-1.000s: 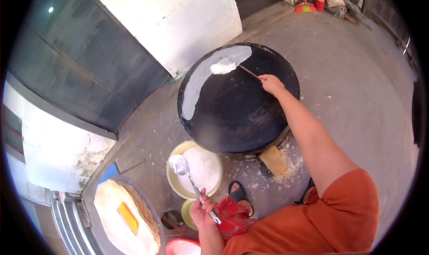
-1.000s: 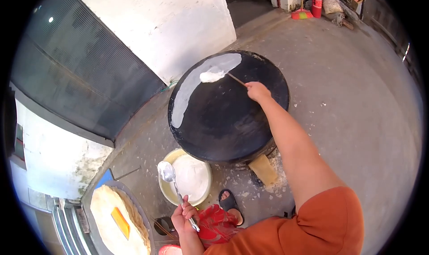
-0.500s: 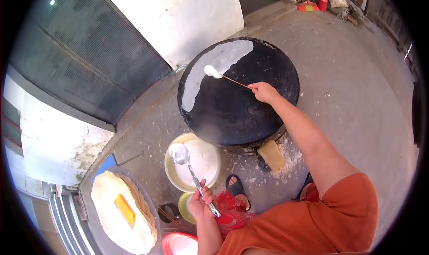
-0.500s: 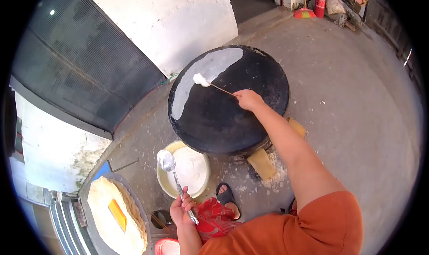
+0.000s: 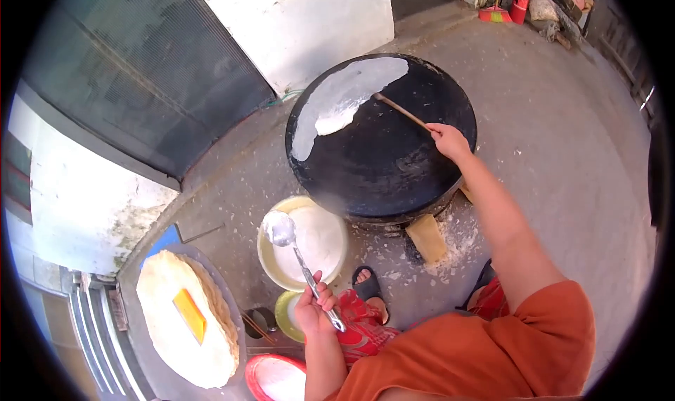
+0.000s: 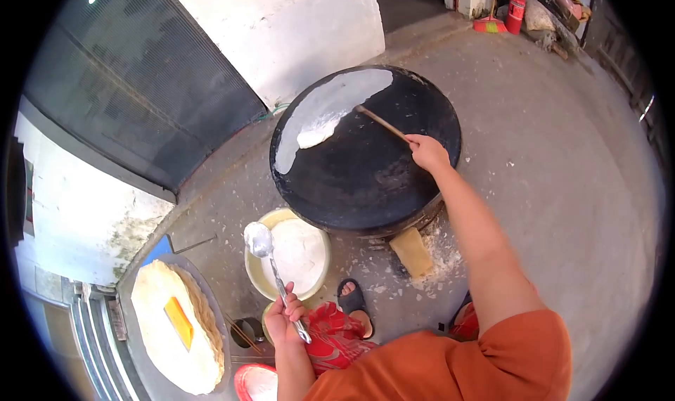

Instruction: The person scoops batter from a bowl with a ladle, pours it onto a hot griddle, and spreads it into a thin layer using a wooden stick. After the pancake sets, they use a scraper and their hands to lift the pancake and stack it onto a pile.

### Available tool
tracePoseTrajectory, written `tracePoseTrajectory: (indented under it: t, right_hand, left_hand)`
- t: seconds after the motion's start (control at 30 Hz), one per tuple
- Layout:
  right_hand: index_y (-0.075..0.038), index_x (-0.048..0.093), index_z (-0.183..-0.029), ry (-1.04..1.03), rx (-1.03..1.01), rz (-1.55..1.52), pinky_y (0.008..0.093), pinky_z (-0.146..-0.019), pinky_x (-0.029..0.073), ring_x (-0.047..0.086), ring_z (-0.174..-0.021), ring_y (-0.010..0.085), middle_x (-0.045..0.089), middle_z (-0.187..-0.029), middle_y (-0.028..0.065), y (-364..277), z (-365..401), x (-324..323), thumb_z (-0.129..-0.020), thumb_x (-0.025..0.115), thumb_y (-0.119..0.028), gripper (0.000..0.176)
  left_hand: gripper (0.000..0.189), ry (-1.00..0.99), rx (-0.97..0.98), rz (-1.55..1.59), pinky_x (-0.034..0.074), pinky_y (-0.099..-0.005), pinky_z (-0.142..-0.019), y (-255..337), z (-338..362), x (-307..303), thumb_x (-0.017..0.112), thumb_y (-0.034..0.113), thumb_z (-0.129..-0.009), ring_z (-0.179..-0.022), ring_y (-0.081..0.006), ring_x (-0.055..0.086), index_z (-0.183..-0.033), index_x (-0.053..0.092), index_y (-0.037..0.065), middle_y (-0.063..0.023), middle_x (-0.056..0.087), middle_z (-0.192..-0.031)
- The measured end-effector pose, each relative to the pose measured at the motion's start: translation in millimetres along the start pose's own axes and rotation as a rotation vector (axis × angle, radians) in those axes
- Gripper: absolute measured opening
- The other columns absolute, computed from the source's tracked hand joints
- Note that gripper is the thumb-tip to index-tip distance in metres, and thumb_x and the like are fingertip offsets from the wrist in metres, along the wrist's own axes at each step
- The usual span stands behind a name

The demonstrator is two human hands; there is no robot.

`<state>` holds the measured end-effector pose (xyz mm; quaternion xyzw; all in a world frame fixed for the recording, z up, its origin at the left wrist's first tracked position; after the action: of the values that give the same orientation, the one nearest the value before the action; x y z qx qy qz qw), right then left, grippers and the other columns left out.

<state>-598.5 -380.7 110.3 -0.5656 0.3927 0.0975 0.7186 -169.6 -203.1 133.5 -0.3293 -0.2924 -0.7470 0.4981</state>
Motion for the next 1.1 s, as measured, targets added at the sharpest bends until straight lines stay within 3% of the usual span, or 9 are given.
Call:
tracePoseTrajectory:
  t: [0.07, 0.13, 0.27, 0.4, 0.53, 0.87, 0.93, 1.0, 1.1]
  right_hand:
    - [-0.018, 0.058, -0.109, -0.024, -0.098, -0.103, 0.0310, -0.081, 0.044, 0.058, -0.094, 0.0217, 0.062, -0.101, 0.0071, 17, -13, 44, -0.082, 0.049, -0.016, 0.029]
    - [-0.018, 0.061, -0.105, -0.189, -0.199, -0.022, 0.0317, -0.081, 0.044, 0.058, -0.093, 0.0242, 0.061, -0.100, 0.0092, -30, 11, 69, -0.081, 0.051, -0.017, 0.026]
    - [-0.019, 0.062, -0.102, -0.398, -0.177, 0.024, 0.0315, -0.079, 0.045, 0.058, -0.091, 0.0246, 0.062, -0.098, 0.0087, -64, 33, 44, -0.080, 0.052, -0.019, 0.024]
    - [-0.020, 0.062, -0.103, -0.189, -0.145, -0.034, 0.0320, -0.079, 0.045, 0.059, -0.090, 0.0245, 0.062, -0.097, 0.0089, -41, 27, 62, -0.081, 0.052, -0.021, 0.024]
    - [-0.022, 0.062, -0.103, -0.355, -0.206, 0.097, 0.0318, -0.079, 0.045, 0.058, -0.090, 0.0247, 0.062, -0.097, 0.0074, -67, 51, 66, -0.080, 0.052, -0.023, 0.025]
    - [-0.026, 0.061, -0.104, -0.298, -0.202, 0.258, 0.0331, -0.078, 0.046, 0.058, -0.091, 0.0238, 0.061, -0.098, 0.0065, -83, 97, 39, -0.080, 0.053, -0.024, 0.026]
    - [-0.025, 0.061, -0.104, -0.316, -0.163, 0.207, 0.0334, -0.078, 0.046, 0.058, -0.092, 0.0240, 0.061, -0.098, 0.0067, -63, 96, 27, -0.080, 0.052, -0.024, 0.026]
    - [-0.025, 0.060, -0.105, -0.070, -0.057, 0.071, 0.0329, -0.078, 0.045, 0.057, -0.092, 0.0243, 0.061, -0.099, 0.0069, -33, 89, 21, -0.082, 0.051, -0.025, 0.025]
    - [-0.021, 0.060, -0.105, -0.152, -0.112, 0.004, 0.0321, -0.079, 0.044, 0.057, -0.092, 0.0257, 0.061, -0.100, 0.0088, -19, 96, 58, -0.084, 0.048, -0.026, 0.025]
  left_hand:
    - [0.032, -0.033, 0.009, -0.030, 0.032, -0.0237, -0.043, 1, 0, 0, 0.032, 0.016, -0.090, -0.053, -0.0134, 0.037, -0.111, 0.043, -0.006, -0.0094, 0.046, -0.074]
    - [0.032, 0.004, 0.018, -0.037, 0.032, -0.0231, -0.042, -1, 1, 6, 0.033, 0.015, -0.090, -0.051, -0.0119, 0.037, -0.110, 0.043, -0.007, -0.0077, 0.045, -0.072]
    - [0.033, -0.037, -0.020, -0.009, 0.032, -0.0241, -0.043, 1, 1, 0, 0.032, 0.016, -0.090, -0.053, -0.0139, 0.037, -0.111, 0.042, -0.007, -0.0101, 0.046, -0.075]
    - [0.032, 0.032, 0.050, -0.066, 0.031, -0.0227, -0.041, 2, 3, -1, 0.033, 0.015, -0.090, -0.050, -0.0108, 0.037, -0.110, 0.044, -0.007, -0.0058, 0.044, -0.072]
    - [0.032, 0.021, 0.030, -0.050, 0.031, -0.0230, -0.041, 5, 5, -3, 0.033, 0.016, -0.090, -0.051, -0.0111, 0.037, -0.111, 0.044, -0.006, -0.0059, 0.044, -0.072]
    - [0.032, -0.076, 0.002, -0.031, 0.033, -0.0240, -0.044, 10, 4, -7, 0.031, 0.017, -0.091, -0.054, -0.0135, 0.037, -0.111, 0.043, -0.006, -0.0097, 0.045, -0.076]
    - [0.033, -0.073, -0.002, -0.027, 0.033, -0.0240, -0.044, 12, 3, -8, 0.031, 0.017, -0.091, -0.054, -0.0135, 0.037, -0.112, 0.041, -0.006, -0.0096, 0.045, -0.076]
    - [0.032, -0.042, 0.033, -0.062, 0.032, -0.0227, -0.042, 11, 6, -6, 0.031, 0.016, -0.091, -0.052, -0.0120, 0.037, -0.111, 0.042, -0.006, -0.0081, 0.045, -0.074]
    - [0.030, -0.012, 0.055, -0.102, 0.032, -0.0212, -0.041, 11, 9, -5, 0.033, 0.015, -0.090, -0.050, -0.0102, 0.037, -0.109, 0.043, -0.007, -0.0064, 0.044, -0.072]
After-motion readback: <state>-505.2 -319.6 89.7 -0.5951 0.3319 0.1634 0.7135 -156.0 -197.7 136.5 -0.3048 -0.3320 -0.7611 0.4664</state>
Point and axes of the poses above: each hand's wrist, its own z-axis away from the middle knuckle, its own x-axis out of the palm, y = z × x, the point moved 7 cm from there along -z, towards the middle knuckle
